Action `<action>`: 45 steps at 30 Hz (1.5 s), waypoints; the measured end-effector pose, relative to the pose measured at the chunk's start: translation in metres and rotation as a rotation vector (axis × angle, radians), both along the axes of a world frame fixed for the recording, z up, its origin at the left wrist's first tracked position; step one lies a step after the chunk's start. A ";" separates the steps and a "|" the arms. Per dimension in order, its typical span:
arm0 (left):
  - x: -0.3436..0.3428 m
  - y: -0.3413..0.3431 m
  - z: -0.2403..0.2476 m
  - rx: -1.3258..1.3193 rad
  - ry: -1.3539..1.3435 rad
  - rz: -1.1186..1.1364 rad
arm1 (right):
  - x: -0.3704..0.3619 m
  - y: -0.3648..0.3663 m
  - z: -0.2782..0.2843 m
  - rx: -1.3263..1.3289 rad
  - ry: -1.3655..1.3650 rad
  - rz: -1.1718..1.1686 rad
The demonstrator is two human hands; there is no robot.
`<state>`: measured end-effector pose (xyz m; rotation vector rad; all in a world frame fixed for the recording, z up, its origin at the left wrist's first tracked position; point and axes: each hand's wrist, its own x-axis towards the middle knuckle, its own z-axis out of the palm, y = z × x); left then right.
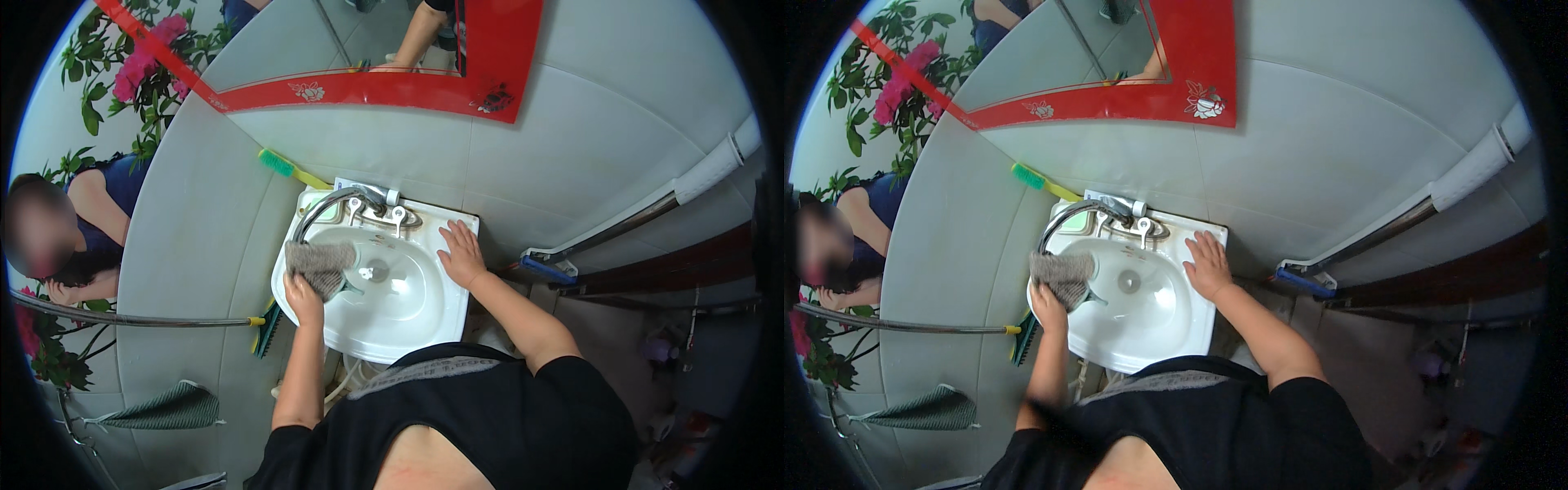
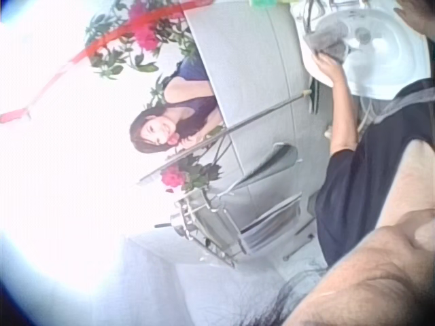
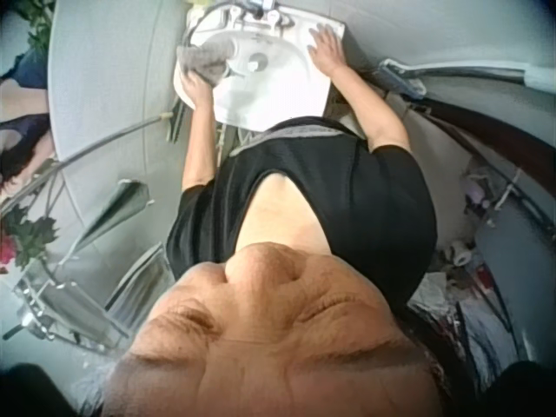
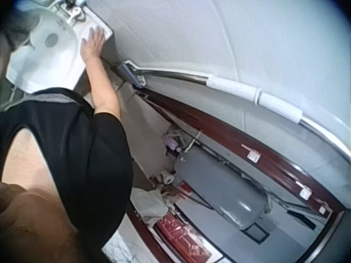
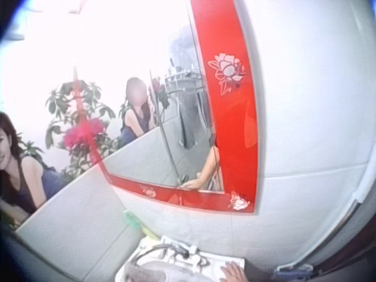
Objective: The person rinses a cloth in the bathroom sink, wipes down the wall, mirror, and metal rack with it, and then washes another cloth in the sink with detergent powder by hand.
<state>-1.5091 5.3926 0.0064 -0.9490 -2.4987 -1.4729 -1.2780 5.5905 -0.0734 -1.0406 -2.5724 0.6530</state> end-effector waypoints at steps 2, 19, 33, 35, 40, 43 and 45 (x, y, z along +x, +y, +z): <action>0.011 -0.018 -0.021 0.100 -0.133 0.049 | -0.006 -0.014 0.015 -0.044 0.172 0.066; 0.028 -0.018 -0.005 0.310 -0.879 -0.106 | -0.045 -0.063 0.062 -0.894 0.500 0.330; 0.019 -0.067 -0.055 -0.770 0.120 0.019 | -0.065 0.032 0.020 -0.085 0.364 0.002; 0.017 -0.084 -0.074 -0.832 0.078 0.081 | -0.085 0.024 0.009 0.006 0.059 0.094; 0.025 -0.088 -0.087 -0.753 0.019 0.143 | -0.084 0.025 0.004 0.075 0.006 0.165; 0.023 -0.087 -0.089 -0.726 0.056 0.160 | -0.080 0.030 0.008 0.174 -0.059 0.249; 0.023 -0.086 -0.089 -0.759 0.068 0.147 | -0.075 0.027 0.010 0.229 -0.056 0.288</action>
